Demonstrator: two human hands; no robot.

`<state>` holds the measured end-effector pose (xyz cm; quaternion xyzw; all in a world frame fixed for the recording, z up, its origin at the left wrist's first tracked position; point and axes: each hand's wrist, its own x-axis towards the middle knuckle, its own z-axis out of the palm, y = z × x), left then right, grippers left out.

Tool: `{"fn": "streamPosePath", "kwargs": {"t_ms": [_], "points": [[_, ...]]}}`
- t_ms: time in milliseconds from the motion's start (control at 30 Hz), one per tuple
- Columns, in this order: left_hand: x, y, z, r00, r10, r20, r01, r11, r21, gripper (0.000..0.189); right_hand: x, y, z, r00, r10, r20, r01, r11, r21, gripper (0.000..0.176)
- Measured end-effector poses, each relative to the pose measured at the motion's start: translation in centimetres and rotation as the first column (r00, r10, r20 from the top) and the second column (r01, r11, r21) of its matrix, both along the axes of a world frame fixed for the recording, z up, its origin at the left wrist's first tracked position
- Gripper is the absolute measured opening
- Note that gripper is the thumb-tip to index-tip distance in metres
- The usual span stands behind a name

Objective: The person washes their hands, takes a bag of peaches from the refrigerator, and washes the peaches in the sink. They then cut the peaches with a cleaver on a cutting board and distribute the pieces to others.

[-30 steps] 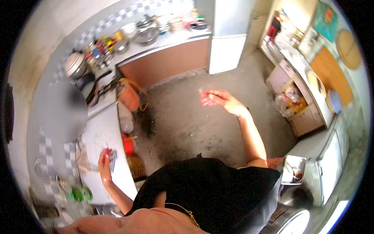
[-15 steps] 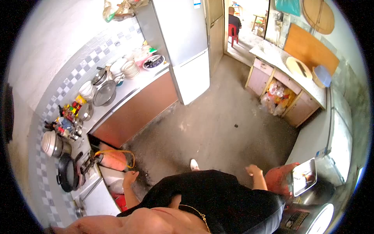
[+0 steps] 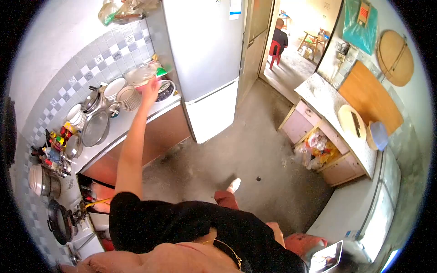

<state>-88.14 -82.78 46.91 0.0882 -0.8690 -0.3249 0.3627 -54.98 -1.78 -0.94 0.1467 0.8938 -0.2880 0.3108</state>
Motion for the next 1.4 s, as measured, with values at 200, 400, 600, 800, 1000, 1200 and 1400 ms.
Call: {"fn": "streamPosePath", "kwargs": {"t_ms": [200,400,600,800,1000,1200,1400], "points": [[-21.5,-6.0,5.3,0.983,0.182,0.026,-0.181,0.983,-0.035,0.092,-9.1,-1.1,3.1,0.985,0.016,0.173,-0.021,0.999,0.025,0.040],[-27.9,-8.1,8.3,0.900,0.436,0.005,-0.436,0.898,0.062,0.093,-19.1,2.1,3.2,0.980,0.184,0.079,-0.187,0.982,0.020,0.040],[-24.3,-4.9,8.0,0.917,0.365,-0.162,-0.331,0.922,0.201,0.085,-30.0,0.7,4.5,0.733,0.664,0.146,-0.677,0.692,0.251,0.020],[-21.4,0.5,7.0,0.902,0.368,-0.226,-0.280,0.897,0.343,0.071,-36.9,-6.4,11.7,0.660,0.732,-0.168,-0.688,0.679,0.256,0.026],[-12.7,11.5,4.0,0.933,-0.068,-0.353,0.211,0.897,0.387,0.026,-44.9,-14.9,23.1,0.836,0.445,-0.320,-0.487,0.871,-0.060,0.027],[-7.6,12.1,-6.5,0.740,-0.616,0.271,0.171,0.561,0.810,0.033,-50.0,-19.9,31.7,0.886,0.201,-0.419,-0.419,0.732,-0.536,0.051],[-4.5,11.4,-15.4,0.478,-0.290,0.829,0.464,0.885,0.042,0.042,-51.8,-24.6,36.8,0.705,0.208,-0.678,-0.583,0.716,-0.385,0.097]]}}
